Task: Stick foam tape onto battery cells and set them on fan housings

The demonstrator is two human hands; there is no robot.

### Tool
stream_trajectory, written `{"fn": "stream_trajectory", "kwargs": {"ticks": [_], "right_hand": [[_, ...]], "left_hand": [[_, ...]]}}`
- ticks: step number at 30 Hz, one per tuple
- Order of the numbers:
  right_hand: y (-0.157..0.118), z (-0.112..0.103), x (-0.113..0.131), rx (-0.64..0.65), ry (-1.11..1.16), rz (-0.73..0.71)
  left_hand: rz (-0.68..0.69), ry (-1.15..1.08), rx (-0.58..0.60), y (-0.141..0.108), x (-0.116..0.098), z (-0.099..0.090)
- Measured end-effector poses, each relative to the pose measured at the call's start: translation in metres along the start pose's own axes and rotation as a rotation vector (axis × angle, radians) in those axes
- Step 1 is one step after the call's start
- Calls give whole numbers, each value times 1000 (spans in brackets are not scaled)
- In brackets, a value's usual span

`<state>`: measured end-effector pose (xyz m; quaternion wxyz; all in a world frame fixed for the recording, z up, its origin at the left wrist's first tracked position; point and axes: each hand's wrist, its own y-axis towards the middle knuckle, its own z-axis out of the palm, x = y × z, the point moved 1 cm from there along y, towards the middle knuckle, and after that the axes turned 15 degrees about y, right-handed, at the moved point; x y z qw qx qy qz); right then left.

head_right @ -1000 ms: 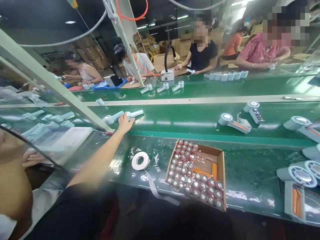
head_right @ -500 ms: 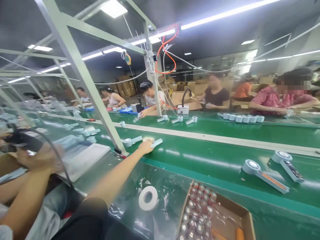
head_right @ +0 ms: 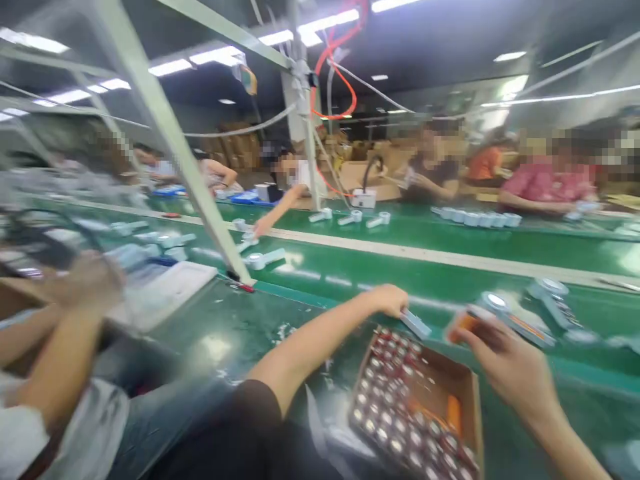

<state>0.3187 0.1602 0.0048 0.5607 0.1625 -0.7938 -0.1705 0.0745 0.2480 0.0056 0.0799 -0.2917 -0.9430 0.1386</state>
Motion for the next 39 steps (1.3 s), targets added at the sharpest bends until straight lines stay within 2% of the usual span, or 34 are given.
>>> {"fn": "stream_trajectory", "kwargs": {"ticks": [2, 4, 7, 12, 19, 24, 27, 29, 30, 32, 36, 38, 39], "right_hand": [[15, 10, -12, 134, 38, 15], [35, 26, -24, 295, -86, 7], [58, 47, -36, 436, -260, 10], [68, 67, -40, 560, -432, 20], [76, 74, -31, 717, -695, 47], [72, 85, -30, 795, -759, 84], [75, 94, -35, 809, -768, 115], [80, 92, -41, 797, -748, 121], [83, 86, -44, 779, -730, 120], [86, 64, -54, 704, -691, 119], [89, 5, -78, 411, -616, 155], [91, -16, -89, 265, -567, 184], [92, -22, -92, 207, -536, 194]], "left_hand": [[29, -41, -17, 9, 15, -1], [35, -89, -65, 17, 30, 1], [10, -143, -133, 22, 39, 5], [-80, -191, -177, 25, 28, 6], [-199, -246, -223, 36, 18, 5], [-204, -265, -265, 46, 8, 3], [-189, -278, -318, 38, 4, -2], [-187, -278, -391, 11, 8, -1], [-192, -276, -435, -11, 12, 4], [-222, -272, -515, -73, 23, 24], [-315, -252, -559, -219, 41, 96], [-264, -165, -517, -272, 41, 129], [-238, -124, -484, -290, 40, 142]]}}
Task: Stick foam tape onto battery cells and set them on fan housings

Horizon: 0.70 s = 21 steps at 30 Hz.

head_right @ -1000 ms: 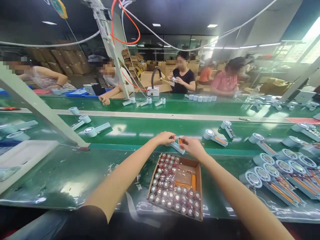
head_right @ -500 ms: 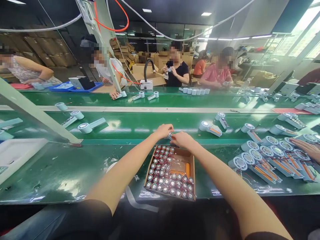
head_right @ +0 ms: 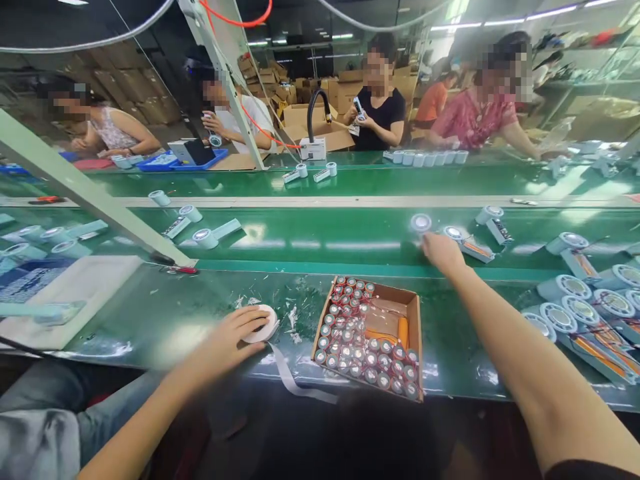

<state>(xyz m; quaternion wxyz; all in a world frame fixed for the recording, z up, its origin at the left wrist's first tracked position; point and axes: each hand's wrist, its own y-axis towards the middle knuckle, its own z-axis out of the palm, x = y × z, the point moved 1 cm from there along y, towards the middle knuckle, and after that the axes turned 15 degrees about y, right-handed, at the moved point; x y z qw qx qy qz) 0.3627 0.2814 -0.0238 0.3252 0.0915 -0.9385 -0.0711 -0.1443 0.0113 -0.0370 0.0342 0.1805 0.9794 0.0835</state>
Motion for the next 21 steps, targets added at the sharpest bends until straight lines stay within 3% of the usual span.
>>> {"fn": "stream_trajectory", "kwargs": {"ticks": [2, 4, 7, 9, 10, 12, 14, 16, 18, 21], "right_hand": [[2, -4, 0, -81, 82, 16], [-3, -5, 16, -131, 164, -12], [-39, -6, 63, -127, 279, -92], [-87, -4, 104, 3, 387, -130], [-116, 0, 125, 127, 453, -146], [-176, 15, 165, 588, 740, -106], [-229, 34, 192, 826, 879, -48], [-267, 52, 202, 917, 913, -93], [-289, 61, 197, 944, 777, -209], [-285, 47, 175, 1001, 523, -306]], "left_hand": [[23, 63, 45, -23, 4, 6], [1, 113, 32, -26, 0, 10], [-28, 166, -124, -11, -24, 2], [0, 169, -306, 3, -52, -10], [22, 159, -402, 10, -68, -17], [81, 116, -551, 23, -98, -29], [132, 56, -623, 33, -117, -36], [153, 10, -634, 38, -123, -36], [128, -36, -595, 38, -119, -29], [26, -110, -514, 27, -108, -14]]}}
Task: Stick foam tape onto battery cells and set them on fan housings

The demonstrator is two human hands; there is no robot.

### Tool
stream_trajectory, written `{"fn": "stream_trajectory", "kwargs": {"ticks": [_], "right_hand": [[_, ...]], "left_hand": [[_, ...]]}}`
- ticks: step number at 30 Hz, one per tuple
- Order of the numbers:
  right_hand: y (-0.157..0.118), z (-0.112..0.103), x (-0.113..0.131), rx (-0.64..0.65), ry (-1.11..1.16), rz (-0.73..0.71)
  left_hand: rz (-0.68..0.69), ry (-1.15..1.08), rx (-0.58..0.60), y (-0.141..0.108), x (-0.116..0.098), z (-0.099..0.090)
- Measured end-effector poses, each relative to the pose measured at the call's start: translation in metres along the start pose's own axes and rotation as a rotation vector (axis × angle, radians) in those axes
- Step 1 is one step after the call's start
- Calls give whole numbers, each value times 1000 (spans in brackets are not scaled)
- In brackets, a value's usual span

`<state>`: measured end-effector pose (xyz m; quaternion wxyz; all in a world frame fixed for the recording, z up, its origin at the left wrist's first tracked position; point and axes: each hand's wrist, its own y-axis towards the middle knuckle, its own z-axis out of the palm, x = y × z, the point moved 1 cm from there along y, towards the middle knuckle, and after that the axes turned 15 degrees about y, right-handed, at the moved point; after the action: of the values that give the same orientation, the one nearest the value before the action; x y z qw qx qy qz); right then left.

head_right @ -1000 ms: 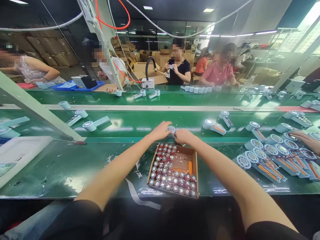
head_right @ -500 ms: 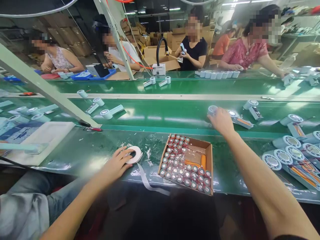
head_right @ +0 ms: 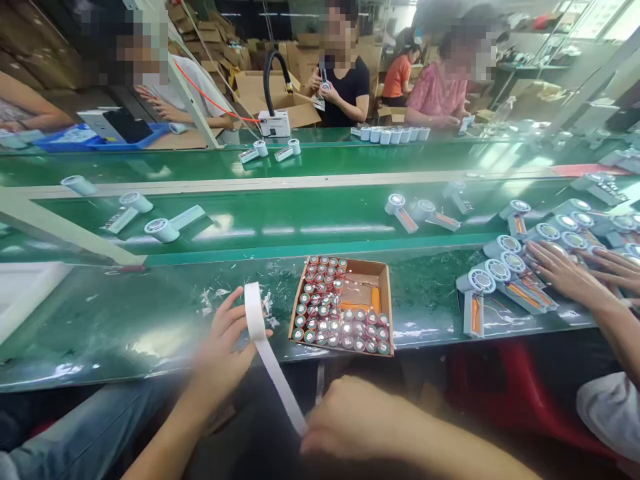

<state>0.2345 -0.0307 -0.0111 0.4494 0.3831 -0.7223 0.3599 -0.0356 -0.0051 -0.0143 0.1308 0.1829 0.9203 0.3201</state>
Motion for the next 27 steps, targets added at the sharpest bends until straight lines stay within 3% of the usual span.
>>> {"fn": "stream_trajectory", "kwargs": {"ticks": [2, 5, 7, 9, 12, 14, 17, 19, 21, 23, 25, 27], "right_hand": [[-12, -37, -1, -109, -40, 29], [-14, -102, 0, -478, -324, 153], [1, -130, -4, -540, -582, 297], [22, -140, -13, -505, -683, 394], [44, -139, -26, -503, -645, 375], [41, -140, -30, -529, -580, 325], [13, -147, -28, -745, -322, 138], [-10, -145, -22, -943, 43, -59], [-26, -127, -14, -1035, 512, -233], [-30, -96, -5, -1026, 924, -326], [-27, -59, 2, -982, 1116, -336], [-24, -30, 5, -940, 1104, -306]], "left_hand": [[-75, -2, 13, -13, 3, 3], [-121, 11, 19, -27, -3, 9], [-119, 6, 42, -31, -11, 14], [-101, -3, 57, -32, -18, 19], [-73, -23, 68, -30, -26, 23], [-53, -36, 77, -29, -29, 22], [-16, -30, 76, -25, -32, 15], [26, -5, 73, -20, -35, 9], [85, 30, 69, -15, -39, 4], [147, 69, 79, -10, -44, 2], [195, 100, 105, -8, -48, 1], [248, 124, 142, -6, -50, 0]]}}
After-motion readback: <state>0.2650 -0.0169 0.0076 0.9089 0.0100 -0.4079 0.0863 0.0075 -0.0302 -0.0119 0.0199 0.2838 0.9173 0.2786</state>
